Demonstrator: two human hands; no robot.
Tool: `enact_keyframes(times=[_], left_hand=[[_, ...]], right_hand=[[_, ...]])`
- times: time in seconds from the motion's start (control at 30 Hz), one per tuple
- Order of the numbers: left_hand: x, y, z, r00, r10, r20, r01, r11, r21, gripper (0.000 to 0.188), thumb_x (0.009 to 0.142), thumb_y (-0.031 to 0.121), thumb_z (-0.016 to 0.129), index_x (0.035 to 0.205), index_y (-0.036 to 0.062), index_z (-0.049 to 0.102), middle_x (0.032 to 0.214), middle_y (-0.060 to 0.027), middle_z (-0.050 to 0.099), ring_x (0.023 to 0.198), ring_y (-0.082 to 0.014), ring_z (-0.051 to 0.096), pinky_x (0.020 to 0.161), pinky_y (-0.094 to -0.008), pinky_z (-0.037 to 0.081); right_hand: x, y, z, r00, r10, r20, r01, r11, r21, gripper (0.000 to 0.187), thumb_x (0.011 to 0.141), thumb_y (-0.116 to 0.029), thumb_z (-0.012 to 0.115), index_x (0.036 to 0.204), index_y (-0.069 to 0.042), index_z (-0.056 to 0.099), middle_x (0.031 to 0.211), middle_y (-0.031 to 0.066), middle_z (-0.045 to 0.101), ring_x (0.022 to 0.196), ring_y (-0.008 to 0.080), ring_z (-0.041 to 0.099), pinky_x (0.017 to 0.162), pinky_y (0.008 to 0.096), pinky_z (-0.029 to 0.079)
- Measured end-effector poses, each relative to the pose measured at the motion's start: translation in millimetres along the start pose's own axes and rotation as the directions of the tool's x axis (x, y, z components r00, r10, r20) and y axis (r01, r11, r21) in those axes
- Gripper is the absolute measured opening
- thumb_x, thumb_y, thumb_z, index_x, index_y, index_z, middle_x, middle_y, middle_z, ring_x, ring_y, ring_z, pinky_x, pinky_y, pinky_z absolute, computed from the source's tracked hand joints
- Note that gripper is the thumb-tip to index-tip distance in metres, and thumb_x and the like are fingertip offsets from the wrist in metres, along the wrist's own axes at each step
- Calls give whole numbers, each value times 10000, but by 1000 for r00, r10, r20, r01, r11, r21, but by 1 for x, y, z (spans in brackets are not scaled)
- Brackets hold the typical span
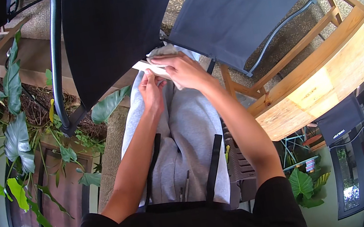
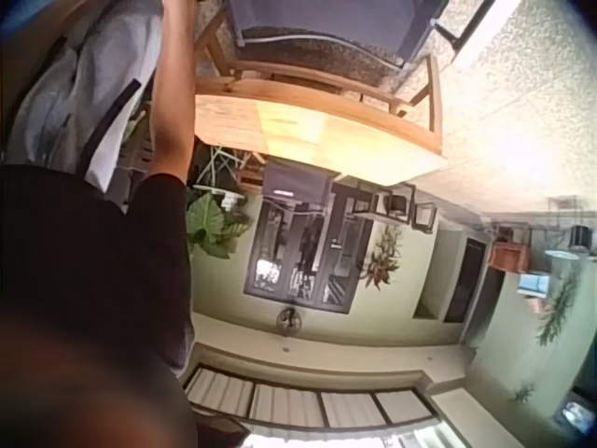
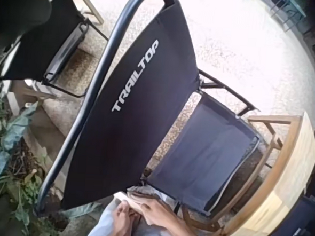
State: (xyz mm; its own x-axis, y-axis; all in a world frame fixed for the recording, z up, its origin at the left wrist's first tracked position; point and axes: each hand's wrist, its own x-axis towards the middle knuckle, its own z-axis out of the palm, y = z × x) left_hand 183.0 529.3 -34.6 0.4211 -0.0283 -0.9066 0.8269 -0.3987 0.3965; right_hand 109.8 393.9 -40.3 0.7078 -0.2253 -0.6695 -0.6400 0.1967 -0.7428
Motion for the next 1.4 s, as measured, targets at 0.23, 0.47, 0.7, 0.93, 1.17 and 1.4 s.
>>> enact_keyframes(times=[0.23, 0.47, 0.7, 0.93, 1.17, 1.4], left_hand=[[2, -6, -3, 999, 33, -36, -32, 999, 34, 397, 1045, 389, 497, 917, 55, 670, 749, -6, 638, 657, -74, 543, 639, -253, 477], [4, -7, -5, 1000, 12, -28, -11, 1000, 16, 399, 1040, 391, 508, 901, 53, 667, 726, -2, 611, 654, -78, 536, 638, -254, 474], [6, -11, -9, 999, 8, 39, -9, 999, 32, 346, 1045, 383, 496, 967, 93, 667, 816, 8, 645, 739, -82, 570, 713, -287, 481], [3, -9, -9, 999, -8, 44, 7, 1000, 14, 343, 1044, 388, 496, 963, 97, 659, 800, 10, 637, 743, -83, 577, 704, -280, 481], [6, -10, -10, 1000, -8, 24, 8, 1000, -3, 346, 1045, 381, 494, 968, 89, 662, 813, 5, 650, 732, -86, 585, 692, -274, 481], [5, -11, -8, 1000, 13, 26, -13, 1000, 15, 346, 1047, 381, 490, 976, 89, 661, 813, 4, 650, 730, -84, 580, 687, -277, 482]], right_hand=[[-65, 49, -44, 992, -83, 97, 82, 997, 9, 430, 899, 48, 526, 1281, -107, 649, 1319, 80, 637, 1207, 242, 613, 1057, 350, 458], [-124, 86, -58, 987, 157, 28, -160, 973, 164, 399, 917, 91, 494, 1235, -65, 678, 1280, 96, 665, 1188, 192, 618, 1071, 333, 441], [-27, 58, -31, 988, 115, -99, -95, 978, 188, 429, 930, -13, 486, 1307, -144, 642, 1209, 128, 683, 1103, 211, 642, 979, 319, 462], [48, 36, 2, 854, 520, 26, -520, 851, 72, 455, 924, -132, 459, 1339, -230, 616, 1222, 150, 676, 1026, 256, 680, 922, 326, 495], [15, 38, -18, 961, 250, 115, -250, 968, -9, 445, 900, -62, 488, 1285, -202, 661, 1223, 119, 687, 995, 252, 694, 927, 319, 500], [-12, 27, -28, 948, 287, 135, -297, 953, 59, 366, 934, -139, 614, 1281, -245, 665, 1096, 155, 716, 933, 273, 715, 861, 360, 537]])
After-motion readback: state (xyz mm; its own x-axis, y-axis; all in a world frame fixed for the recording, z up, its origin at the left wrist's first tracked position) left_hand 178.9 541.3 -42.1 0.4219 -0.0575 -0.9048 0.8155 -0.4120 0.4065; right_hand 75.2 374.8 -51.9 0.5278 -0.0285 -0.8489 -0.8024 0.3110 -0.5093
